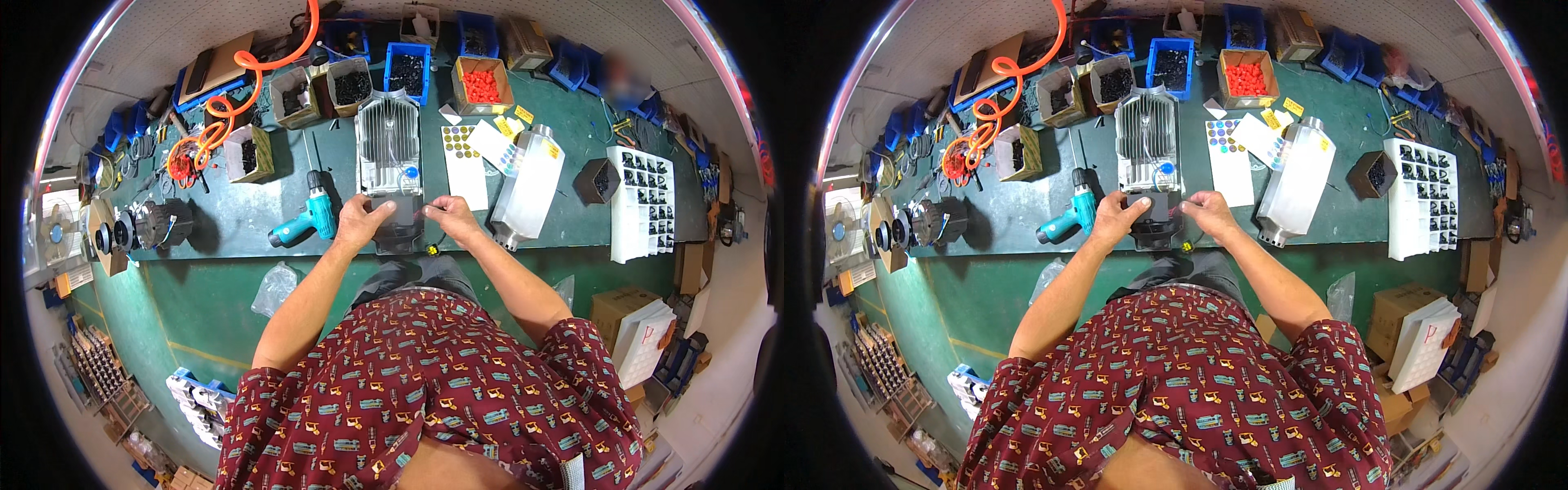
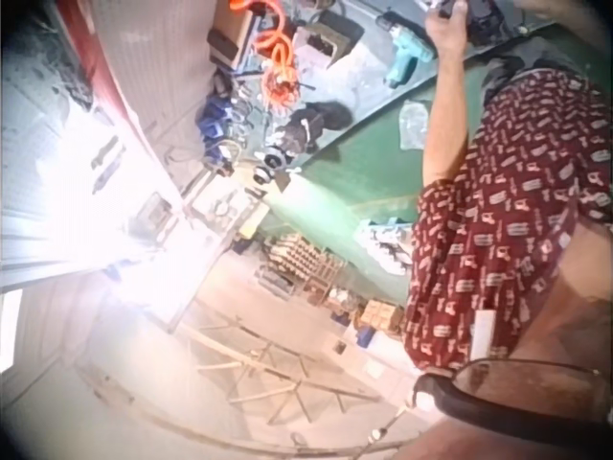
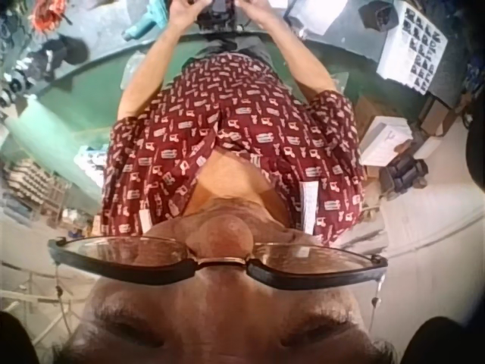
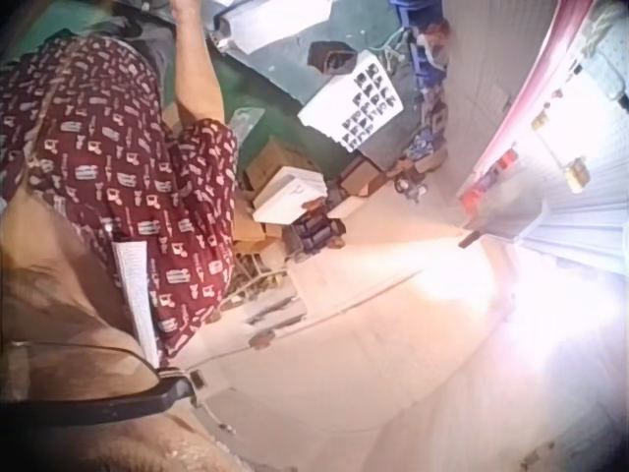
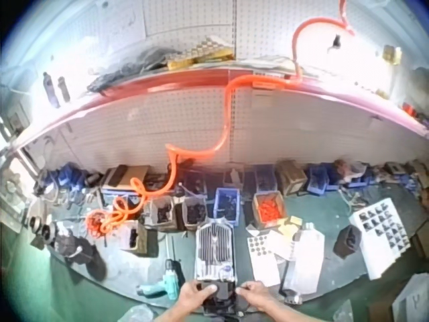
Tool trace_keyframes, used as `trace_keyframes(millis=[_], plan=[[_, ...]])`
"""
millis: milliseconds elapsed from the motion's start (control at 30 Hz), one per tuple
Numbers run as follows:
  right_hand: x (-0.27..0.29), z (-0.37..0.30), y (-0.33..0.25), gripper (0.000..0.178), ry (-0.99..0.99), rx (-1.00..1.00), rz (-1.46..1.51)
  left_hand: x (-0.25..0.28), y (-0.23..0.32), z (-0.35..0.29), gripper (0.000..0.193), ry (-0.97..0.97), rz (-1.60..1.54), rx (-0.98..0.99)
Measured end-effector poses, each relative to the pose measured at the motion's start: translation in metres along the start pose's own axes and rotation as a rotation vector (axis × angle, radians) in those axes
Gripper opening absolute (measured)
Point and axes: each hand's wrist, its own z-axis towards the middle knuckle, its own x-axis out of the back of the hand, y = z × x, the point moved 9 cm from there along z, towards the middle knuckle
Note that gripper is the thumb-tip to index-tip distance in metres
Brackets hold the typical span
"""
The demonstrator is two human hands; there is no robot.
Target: The person applies adhesive stickers to a white plastic housing and then attaches a black plastic cover to a metal heat sink. They use a cordless drill to fasten screws into the white housing. The person handles stickers, a plastic housing, a heat sink, a black cover, and a drill.
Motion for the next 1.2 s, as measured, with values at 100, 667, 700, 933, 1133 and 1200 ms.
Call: trace_keyframes(millis=[100, 667, 700, 933, 1133, 1200], plan=[[-0.002, 0.004, 0.008, 0.026, 0.075, 0.016, 0.022, 0.000, 0.003, -0.002, 0.052, -0.015, -0.007, 0.033], [0.000, -0.002, -0.020, 0.023, 0.043, -0.103, -0.205, -0.003, -0.003, 0.000, 0.056, -0.015, -0.027, 0.023], [-0.001, -0.001, -0.022, 0.024, 0.036, -0.125, -0.219, -0.003, -0.011, 0.004, 0.056, -0.006, -0.012, 0.015], [0.000, 0.001, -0.018, 0.021, -0.039, -0.229, -0.167, -0.004, -0.020, 0.011, 0.057, 0.014, 0.025, -0.046], [0.004, 0.009, -0.015, 0.021, -0.086, -0.310, -0.319, -0.005, -0.009, 0.005, 0.056, 0.009, -0.008, -0.059], [0.004, 0.013, -0.012, 0.023, -0.111, -0.340, -0.308, -0.007, -0.014, 0.008, 0.057, -0.004, -0.013, -0.055]])
